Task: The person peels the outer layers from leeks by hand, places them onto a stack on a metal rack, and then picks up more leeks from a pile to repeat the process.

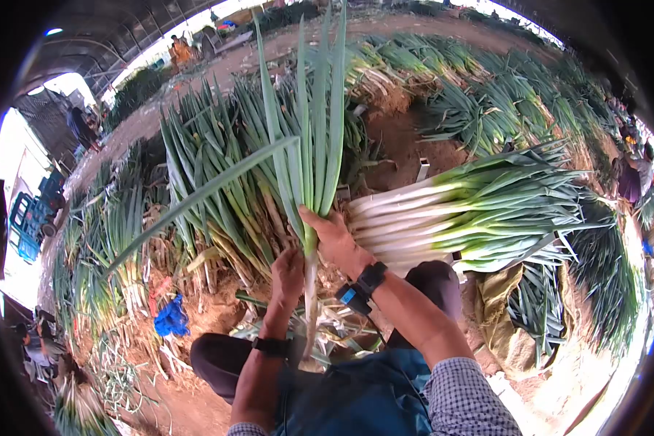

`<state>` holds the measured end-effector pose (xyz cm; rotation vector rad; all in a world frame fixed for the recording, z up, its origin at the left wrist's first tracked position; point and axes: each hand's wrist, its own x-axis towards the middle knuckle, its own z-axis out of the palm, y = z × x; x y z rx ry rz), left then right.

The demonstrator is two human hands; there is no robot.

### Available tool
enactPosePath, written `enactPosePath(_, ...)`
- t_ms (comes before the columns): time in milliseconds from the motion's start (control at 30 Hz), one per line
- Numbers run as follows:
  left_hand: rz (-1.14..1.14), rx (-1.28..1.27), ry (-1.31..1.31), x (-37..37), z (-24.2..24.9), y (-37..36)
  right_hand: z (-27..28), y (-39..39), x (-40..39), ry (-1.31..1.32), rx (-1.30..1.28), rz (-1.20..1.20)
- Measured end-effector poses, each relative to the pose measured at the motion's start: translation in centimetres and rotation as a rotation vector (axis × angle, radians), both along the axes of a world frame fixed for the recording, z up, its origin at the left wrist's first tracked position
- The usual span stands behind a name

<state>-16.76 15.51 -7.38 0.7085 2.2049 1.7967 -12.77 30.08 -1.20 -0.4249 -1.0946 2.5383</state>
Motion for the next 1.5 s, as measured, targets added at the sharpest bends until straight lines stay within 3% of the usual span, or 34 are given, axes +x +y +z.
enactPosePath(100, 0.017, -0.039, -0.069, -0.4, -1.8, 0.0, -0.3, 0.3, 0.0, -0.037, -0.054, -0.04)
enactPosePath(300, -0.021, 0.052, -0.371, 0.3, 0.2, -0.6, -3.5, 0.8, -1.5, 0.111, -0.323, 0.039)
enactPosePath(400, -0.062, -0.244, -0.034, -1.1, 1.5, -1.4, -3.4, 0.7, -1.6, 0.171, -0.394, 0.075)
enactPosePath(467, -0.014, -0.306, 0.345, -0.1, 7.6, -0.5, -3.7, 0.7, -1.6, 0.149, -0.32, -0.006)
enactPosePath(533, -0.055, -0.46, 0.531, 0.6, 14.1, 0.8, -3.9, -0.1, -2.0, 0.12, -0.244, -0.06)
enactPosePath(600, -0.195, -0.711, 0.529, -0.3, 18.9, 2.5, -4.0, -0.7, -1.7, 0.039, -0.245, 0.042)
enactPosePath(667, -0.223, -0.421, 0.477, -4.3, 18.6, 4.5, -3.8, -1.7, -1.3, 0.018, -0.21, 0.047)
enactPosePath(733, -0.216, -0.319, 0.724, -10.7, 19.2, 6.6, -4.1, -2.1, -1.6, 0.053, -0.186, 0.064)
enactPosePath(800, -0.116, -0.202, 0.653, -11.8, 22.8, 8.1, -4.9, -2.5, -1.2, 0.011, -0.187, 0.1)
enactPosePath(900, -0.08, -0.034, 0.662, -11.0, 23.6, 7.7, -4.2, -1.5, -1.0, 0.038, -0.255, 0.138)
enactPosePath(1000, 0.06, -0.376, 0.507, -6.8, 19.9, 4.0, -1.9, -0.3, -0.3, 0.102, -0.232, 0.053)
enactPosePath(1067, 0.076, -0.369, 0.414, -5.2, 12.6, 1.4, -2.3, 0.7, -0.3, 0.121, -0.218, 0.092)
enactPosePath(1200, -0.082, -0.216, 0.146, -0.2, 3.2, -1.4, -1.3, 1.4, 0.0, 0.097, -0.292, 0.08)
enactPosePath(1300, -0.155, -0.123, -0.078, -0.1, 3.1, -1.3, -1.0, 1.1, -0.4, 0.24, -0.306, 0.086)
enactPosePath(1500, -0.117, 0.088, -0.149, 1.0, 1.6, 0.1, -0.4, 2.5, -0.1, 0.266, -0.345, 0.251)
